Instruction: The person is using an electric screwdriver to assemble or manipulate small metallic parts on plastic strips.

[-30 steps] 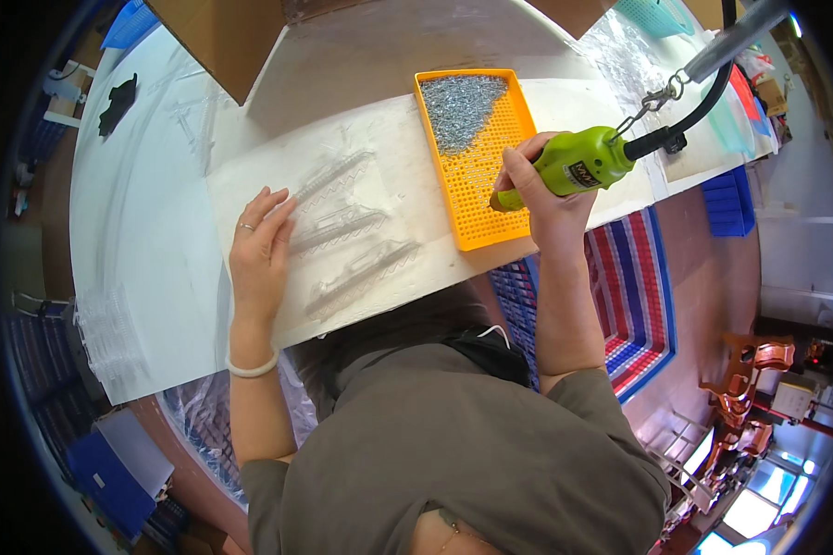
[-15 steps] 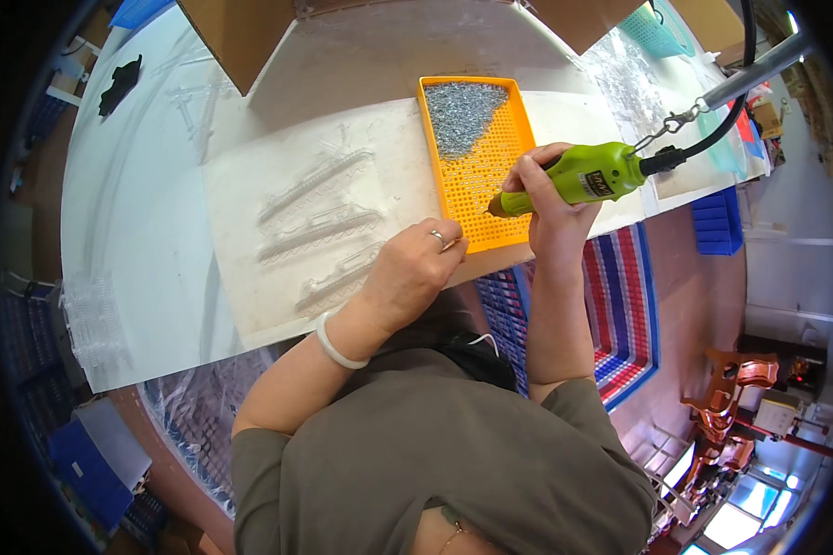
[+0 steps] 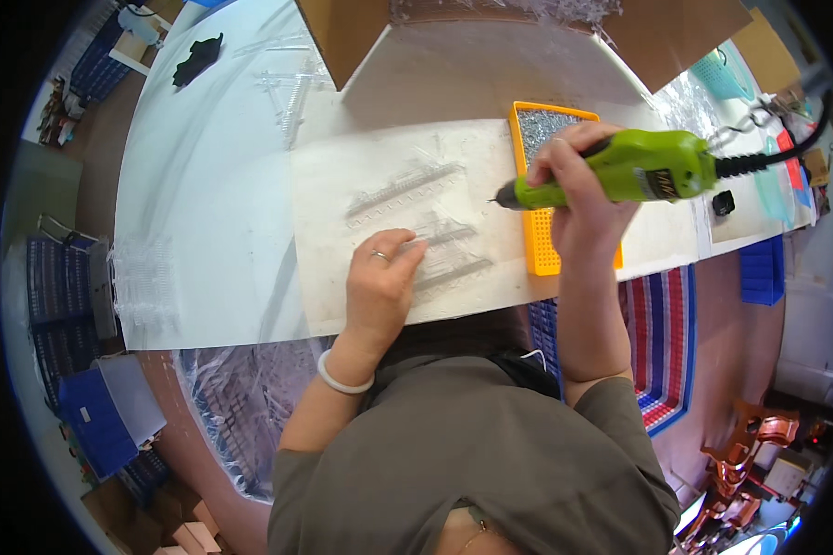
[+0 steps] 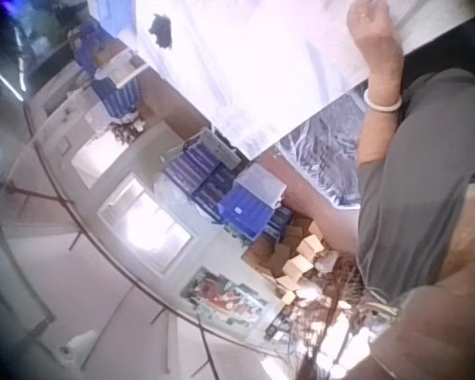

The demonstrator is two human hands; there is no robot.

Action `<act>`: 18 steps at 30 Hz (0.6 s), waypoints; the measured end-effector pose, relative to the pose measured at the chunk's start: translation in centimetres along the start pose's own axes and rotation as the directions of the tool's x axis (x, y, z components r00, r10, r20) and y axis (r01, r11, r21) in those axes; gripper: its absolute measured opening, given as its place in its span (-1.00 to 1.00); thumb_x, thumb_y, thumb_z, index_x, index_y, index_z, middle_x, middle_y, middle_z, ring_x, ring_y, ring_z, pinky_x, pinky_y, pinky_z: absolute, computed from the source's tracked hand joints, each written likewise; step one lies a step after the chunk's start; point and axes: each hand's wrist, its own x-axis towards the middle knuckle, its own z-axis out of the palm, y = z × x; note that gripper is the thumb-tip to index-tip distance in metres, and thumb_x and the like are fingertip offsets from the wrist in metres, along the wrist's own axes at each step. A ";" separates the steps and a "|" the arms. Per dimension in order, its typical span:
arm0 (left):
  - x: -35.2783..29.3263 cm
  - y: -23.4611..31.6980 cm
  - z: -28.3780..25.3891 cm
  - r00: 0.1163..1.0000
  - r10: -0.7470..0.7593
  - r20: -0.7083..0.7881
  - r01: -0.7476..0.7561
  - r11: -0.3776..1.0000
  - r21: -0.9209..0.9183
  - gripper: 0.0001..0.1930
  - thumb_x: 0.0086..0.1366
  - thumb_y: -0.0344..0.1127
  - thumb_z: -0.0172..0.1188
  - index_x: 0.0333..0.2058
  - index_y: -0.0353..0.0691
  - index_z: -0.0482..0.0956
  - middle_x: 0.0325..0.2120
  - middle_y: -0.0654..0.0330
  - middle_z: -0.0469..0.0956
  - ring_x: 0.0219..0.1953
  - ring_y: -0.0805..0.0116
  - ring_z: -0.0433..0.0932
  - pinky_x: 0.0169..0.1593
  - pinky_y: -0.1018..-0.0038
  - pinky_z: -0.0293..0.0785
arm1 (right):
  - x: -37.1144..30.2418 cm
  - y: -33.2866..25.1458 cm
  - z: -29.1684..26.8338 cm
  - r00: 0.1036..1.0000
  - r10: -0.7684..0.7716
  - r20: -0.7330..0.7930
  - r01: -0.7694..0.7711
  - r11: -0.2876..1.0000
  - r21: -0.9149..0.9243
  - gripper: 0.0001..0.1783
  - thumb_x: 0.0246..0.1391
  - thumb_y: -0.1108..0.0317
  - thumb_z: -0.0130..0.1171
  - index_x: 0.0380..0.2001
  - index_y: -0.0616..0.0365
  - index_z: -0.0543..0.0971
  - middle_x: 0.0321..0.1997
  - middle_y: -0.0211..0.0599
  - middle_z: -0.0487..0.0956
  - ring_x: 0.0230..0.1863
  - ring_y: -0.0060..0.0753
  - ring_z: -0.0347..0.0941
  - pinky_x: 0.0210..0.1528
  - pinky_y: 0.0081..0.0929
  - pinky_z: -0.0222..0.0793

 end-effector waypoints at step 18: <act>5.8 -5.9 0.1 0.993 0.062 0.104 -0.043 0.983 -0.180 -0.77 0.14 -0.55 0.19 -0.21 -0.18 0.67 -0.11 0.21 0.61 -0.02 0.18 0.53 0.01 0.37 0.48 | 3.2 7.4 4.3 0.997 0.065 0.035 -0.064 0.997 -0.036 -0.89 0.02 0.62 0.21 -0.38 0.21 0.50 -0.45 -0.27 0.56 -0.48 -0.45 0.53 -0.35 -0.54 0.48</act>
